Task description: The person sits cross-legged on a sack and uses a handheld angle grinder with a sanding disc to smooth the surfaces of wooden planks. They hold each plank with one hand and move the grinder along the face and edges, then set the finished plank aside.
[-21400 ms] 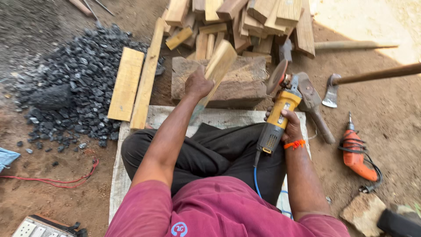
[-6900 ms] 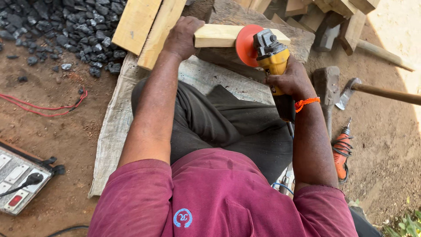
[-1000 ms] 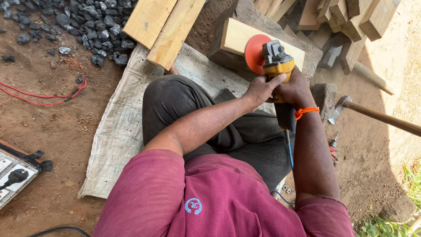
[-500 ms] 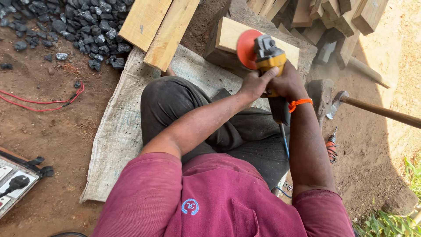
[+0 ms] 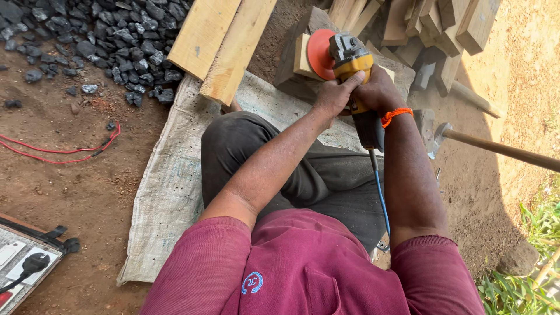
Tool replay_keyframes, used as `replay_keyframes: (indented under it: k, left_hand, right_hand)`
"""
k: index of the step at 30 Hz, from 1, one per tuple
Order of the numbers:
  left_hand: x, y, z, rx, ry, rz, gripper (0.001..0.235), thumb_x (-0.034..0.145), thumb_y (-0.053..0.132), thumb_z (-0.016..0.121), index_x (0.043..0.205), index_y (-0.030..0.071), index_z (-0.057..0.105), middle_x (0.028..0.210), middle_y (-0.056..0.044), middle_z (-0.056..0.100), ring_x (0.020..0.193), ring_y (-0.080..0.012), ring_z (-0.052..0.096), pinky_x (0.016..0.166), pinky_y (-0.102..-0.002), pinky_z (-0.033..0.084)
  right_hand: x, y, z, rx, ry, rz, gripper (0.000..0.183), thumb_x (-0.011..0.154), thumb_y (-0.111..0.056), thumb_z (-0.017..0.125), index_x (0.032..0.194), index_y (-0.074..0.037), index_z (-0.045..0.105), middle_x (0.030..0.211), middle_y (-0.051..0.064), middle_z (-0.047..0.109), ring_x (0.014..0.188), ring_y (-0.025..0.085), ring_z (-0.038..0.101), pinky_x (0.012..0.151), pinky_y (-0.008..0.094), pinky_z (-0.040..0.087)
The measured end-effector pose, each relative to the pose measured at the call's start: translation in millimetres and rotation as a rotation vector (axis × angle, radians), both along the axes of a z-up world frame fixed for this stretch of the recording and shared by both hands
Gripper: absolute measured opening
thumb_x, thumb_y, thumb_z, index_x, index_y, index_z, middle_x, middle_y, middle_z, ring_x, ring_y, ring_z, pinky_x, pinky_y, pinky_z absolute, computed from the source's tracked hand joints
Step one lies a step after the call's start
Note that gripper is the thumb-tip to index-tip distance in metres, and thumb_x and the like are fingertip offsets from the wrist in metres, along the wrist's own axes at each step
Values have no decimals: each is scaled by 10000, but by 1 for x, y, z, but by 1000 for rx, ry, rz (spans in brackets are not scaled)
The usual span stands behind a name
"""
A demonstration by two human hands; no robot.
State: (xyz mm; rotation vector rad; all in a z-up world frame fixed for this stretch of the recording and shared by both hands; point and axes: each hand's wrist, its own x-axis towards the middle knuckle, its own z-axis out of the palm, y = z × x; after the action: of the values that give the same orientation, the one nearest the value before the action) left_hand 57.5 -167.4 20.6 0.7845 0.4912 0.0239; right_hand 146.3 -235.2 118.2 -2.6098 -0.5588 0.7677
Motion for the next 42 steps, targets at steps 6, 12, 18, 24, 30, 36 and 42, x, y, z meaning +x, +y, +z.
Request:
replay_keyframes:
  k: [6, 12, 18, 24, 30, 36, 42]
  left_hand:
    - [6, -15, 4, 80, -22, 0, 675, 849, 595, 694, 1188, 11, 715, 1068, -89, 734, 986, -162, 705, 835, -326, 578]
    - [24, -42, 0, 34, 3, -95, 697, 832, 604, 685, 1182, 1, 709, 1064, -103, 741, 965, -184, 721, 810, -336, 582]
    - [52, -68, 8, 51, 41, -167, 720, 841, 615, 681, 1211, -3, 677, 1074, -115, 724, 967, -183, 731, 774, -346, 633]
    - [77, -109, 12, 4, 51, -264, 707, 827, 623, 668, 1186, 14, 691, 1042, -113, 725, 909, -209, 744, 691, -352, 653]
    - [95, -162, 4, -6, 33, -340, 709, 837, 642, 675, 1158, 10, 705, 1005, -118, 726, 880, -206, 724, 654, -371, 640]
    - [79, -170, -5, 31, -29, -270, 763, 871, 655, 675, 1166, -47, 711, 1008, -150, 724, 876, -236, 709, 653, -350, 610]
    - [30, -107, 3, 10, 8, -142, 840, 833, 666, 643, 1313, -14, 531, 1141, -150, 666, 989, -211, 704, 732, -430, 681]
  right_hand:
    - [3, -16, 4, -27, -34, 74, 524, 808, -235, 795, 1256, -16, 634, 1074, 126, 743, 955, 208, 719, 823, 377, 572]
    - [25, -53, -4, 24, 106, -104, 509, 784, -211, 766, 1239, -15, 653, 1058, 127, 751, 911, 204, 728, 793, 374, 597]
    - [47, -84, 0, -13, 71, -121, 481, 809, -203, 782, 1232, -20, 646, 1061, 118, 750, 928, 194, 728, 814, 369, 587]
    - [69, -138, -3, 74, 74, -158, 490, 786, -174, 780, 1233, -41, 628, 1063, 106, 748, 934, 207, 729, 800, 379, 587]
    - [78, -190, -1, -75, 37, -207, 492, 801, -214, 783, 1252, -62, 659, 1062, 111, 754, 934, 221, 726, 823, 385, 566]
    - [58, -188, 10, 10, 29, -126, 567, 732, -251, 816, 1238, -53, 654, 1070, 122, 763, 951, 249, 733, 835, 388, 568]
    - [39, -118, 8, -118, 19, -2, 725, 684, -300, 868, 1297, -37, 585, 1162, 184, 719, 1065, 330, 701, 931, 419, 548]
